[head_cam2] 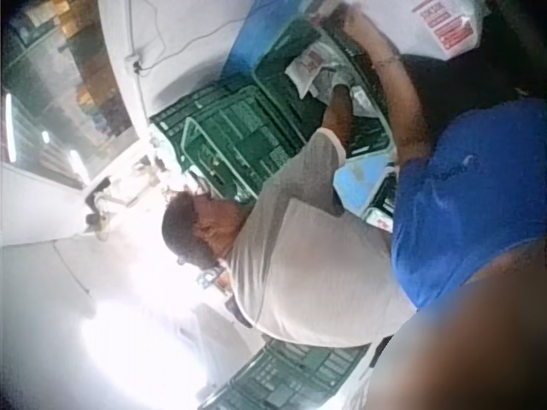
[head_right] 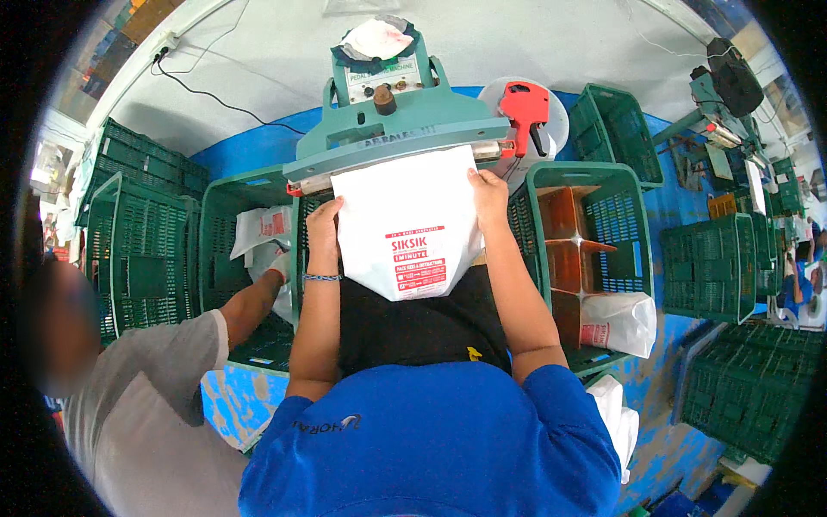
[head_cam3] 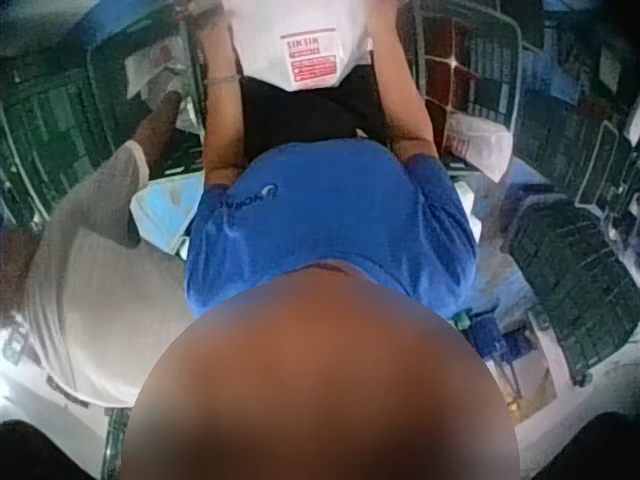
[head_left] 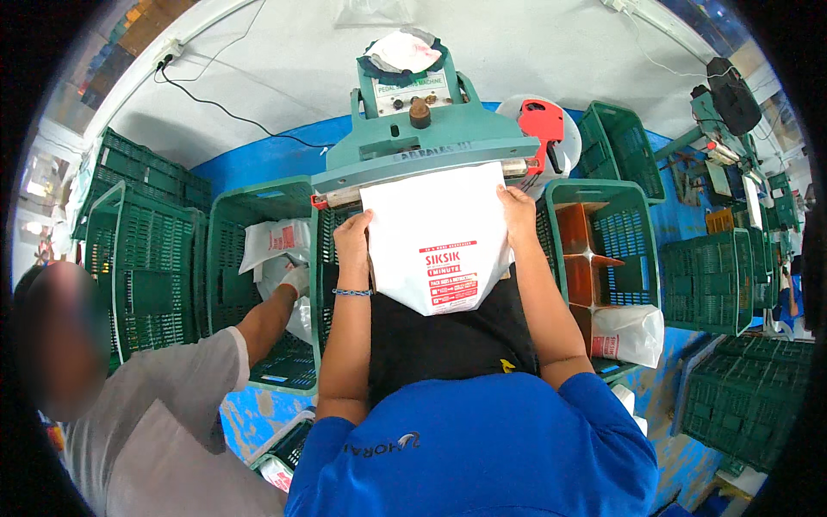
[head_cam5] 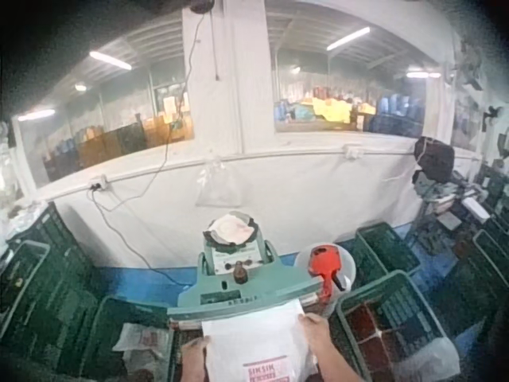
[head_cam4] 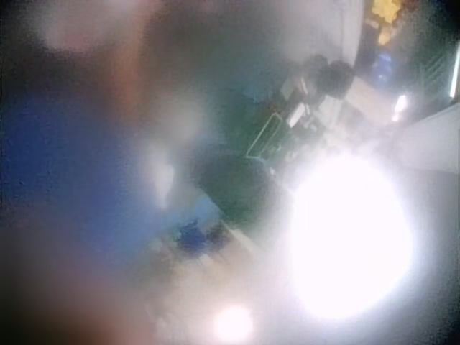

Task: The person repeatedly picks white plastic bags from a green basket, places them on a heat-sealing machine, and uses a red handheld tool to seal the top. Sealed bags are placed into another green basket. The process is repeated continuously.

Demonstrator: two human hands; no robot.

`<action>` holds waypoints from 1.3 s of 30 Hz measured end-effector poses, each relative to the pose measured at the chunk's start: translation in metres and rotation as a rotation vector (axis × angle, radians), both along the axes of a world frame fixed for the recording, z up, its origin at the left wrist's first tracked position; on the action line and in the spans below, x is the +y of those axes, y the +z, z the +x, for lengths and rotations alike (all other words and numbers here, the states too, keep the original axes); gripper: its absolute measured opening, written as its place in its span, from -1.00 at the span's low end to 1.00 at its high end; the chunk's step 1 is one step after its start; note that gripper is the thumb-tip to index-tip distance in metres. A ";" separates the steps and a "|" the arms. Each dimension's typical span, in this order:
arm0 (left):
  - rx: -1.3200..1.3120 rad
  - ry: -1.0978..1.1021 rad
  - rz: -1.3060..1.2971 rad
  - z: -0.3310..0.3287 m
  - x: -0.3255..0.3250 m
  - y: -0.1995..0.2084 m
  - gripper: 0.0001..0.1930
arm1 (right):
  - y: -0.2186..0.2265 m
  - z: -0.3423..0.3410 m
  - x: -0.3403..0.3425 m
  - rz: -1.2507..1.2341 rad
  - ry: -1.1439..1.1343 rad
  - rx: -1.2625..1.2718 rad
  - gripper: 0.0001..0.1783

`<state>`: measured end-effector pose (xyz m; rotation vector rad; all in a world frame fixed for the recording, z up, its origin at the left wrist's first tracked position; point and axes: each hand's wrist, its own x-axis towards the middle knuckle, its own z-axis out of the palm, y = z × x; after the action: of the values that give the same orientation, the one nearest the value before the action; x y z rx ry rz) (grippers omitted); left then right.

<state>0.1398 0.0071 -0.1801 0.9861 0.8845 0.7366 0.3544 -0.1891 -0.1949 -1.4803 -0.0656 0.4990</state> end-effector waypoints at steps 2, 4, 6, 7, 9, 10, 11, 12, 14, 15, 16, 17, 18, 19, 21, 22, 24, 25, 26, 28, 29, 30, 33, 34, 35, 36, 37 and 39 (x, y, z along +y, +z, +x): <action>-0.004 0.020 0.029 0.000 0.005 -0.004 -0.84 | -0.005 0.006 0.004 0.018 -0.010 -0.015 -0.78; -0.056 0.023 0.055 0.003 0.013 -0.005 -0.81 | -0.005 0.014 0.009 0.030 -0.007 -0.034 -0.79; -0.082 0.023 0.005 0.009 0.021 -0.004 -0.80 | -0.003 0.022 0.016 0.057 -0.020 -0.091 -0.79; -0.119 0.027 0.001 0.012 0.025 -0.004 -0.79 | -0.002 0.026 0.018 0.035 -0.026 -0.070 -0.78; -0.095 0.053 -0.006 0.016 0.028 -0.004 -0.80 | 0.001 0.030 0.020 0.017 -0.028 -0.046 -0.76; -0.120 0.068 -0.021 0.017 0.029 -0.004 -0.81 | 0.002 0.031 0.020 0.013 -0.038 -0.056 -0.76; -0.135 0.071 -0.048 0.017 0.029 -0.006 -0.83 | 0.003 0.031 0.019 0.009 -0.026 -0.060 -0.75; -0.141 0.085 -0.056 0.017 0.029 -0.007 -0.83 | 0.003 0.031 0.019 0.007 -0.021 -0.074 -0.75; -0.143 0.096 -0.077 0.018 0.028 -0.010 -0.82 | 0.002 0.031 0.018 -0.019 -0.013 -0.114 -0.74; -0.150 0.087 -0.105 0.018 0.029 -0.012 -0.82 | 0.002 0.031 0.018 -0.028 -0.026 -0.134 -0.74; -0.164 0.084 -0.121 0.019 0.030 -0.012 -0.81 | 0.003 0.032 0.019 -0.024 -0.033 -0.097 -0.75; -0.144 0.108 -0.164 0.019 0.031 -0.011 -0.81 | 0.004 0.032 0.019 -0.032 -0.026 -0.087 -0.73; -0.128 0.091 -0.171 0.018 0.031 -0.010 -0.80 | 0.006 0.032 0.018 -0.037 -0.026 -0.077 -0.71; -0.110 0.052 -0.082 0.017 0.031 -0.007 -0.78 | 0.010 0.031 0.016 -0.048 0.002 -0.060 -0.69; 0.012 0.017 0.017 0.009 0.023 0.000 -0.75 | 0.017 0.023 0.006 0.058 0.052 0.086 -0.64; 0.011 -0.095 -0.003 0.000 0.018 0.005 -0.63 | 0.021 0.019 -0.001 0.111 0.093 0.160 -0.61; 0.058 -0.252 -0.113 -0.021 -0.001 0.016 -0.49 | 0.032 0.003 -0.032 -0.038 0.214 0.224 -0.56; -0.075 -0.307 -0.111 -0.029 -0.013 0.020 -0.46 | 0.034 -0.008 -0.041 -0.123 0.257 0.176 -0.57; 0.056 -0.317 -0.156 -0.037 -0.023 0.025 -0.51 | 0.035 -0.018 -0.047 -0.221 0.268 0.151 -0.58; 0.095 -0.314 -0.108 -0.044 -0.038 0.033 -0.63 | 0.043 -0.025 -0.060 -0.165 0.272 0.319 -0.82; 0.127 -0.286 -0.082 -0.042 -0.040 0.036 -0.70 | 0.046 -0.026 -0.061 -0.088 0.276 0.169 -0.85; 0.096 -0.229 -0.098 -0.039 -0.039 0.040 -0.81 | 0.050 -0.026 -0.057 -0.073 0.273 0.067 -0.88; -0.143 -0.036 0.045 -0.016 -0.022 0.047 -0.83 | 0.066 -0.012 -0.033 -0.050 0.137 -0.116 -0.95; -0.141 -0.026 0.096 -0.009 -0.014 0.050 -0.82 | 0.071 -0.005 -0.025 -0.075 0.097 -0.212 -0.93; -0.142 0.003 0.073 -0.002 -0.011 0.050 -0.82 | 0.075 0.003 -0.019 -0.069 0.086 -0.336 -0.92; -0.163 0.042 0.069 0.005 -0.008 0.050 -0.82 | 0.078 0.014 -0.016 -0.149 0.066 -0.522 -0.91; -0.186 0.077 0.062 0.012 -0.004 0.049 -0.82 | 0.078 0.030 -0.014 -0.143 -0.033 -0.396 -0.87; -0.210 0.099 0.058 0.018 -0.003 0.047 -0.82 | 0.072 0.076 -0.023 -0.206 -0.238 -0.540 -0.81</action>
<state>0.1580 0.0043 -0.1335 0.9021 0.7359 0.9367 0.4301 -0.2126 -0.1232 -1.7659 -0.2652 -0.0998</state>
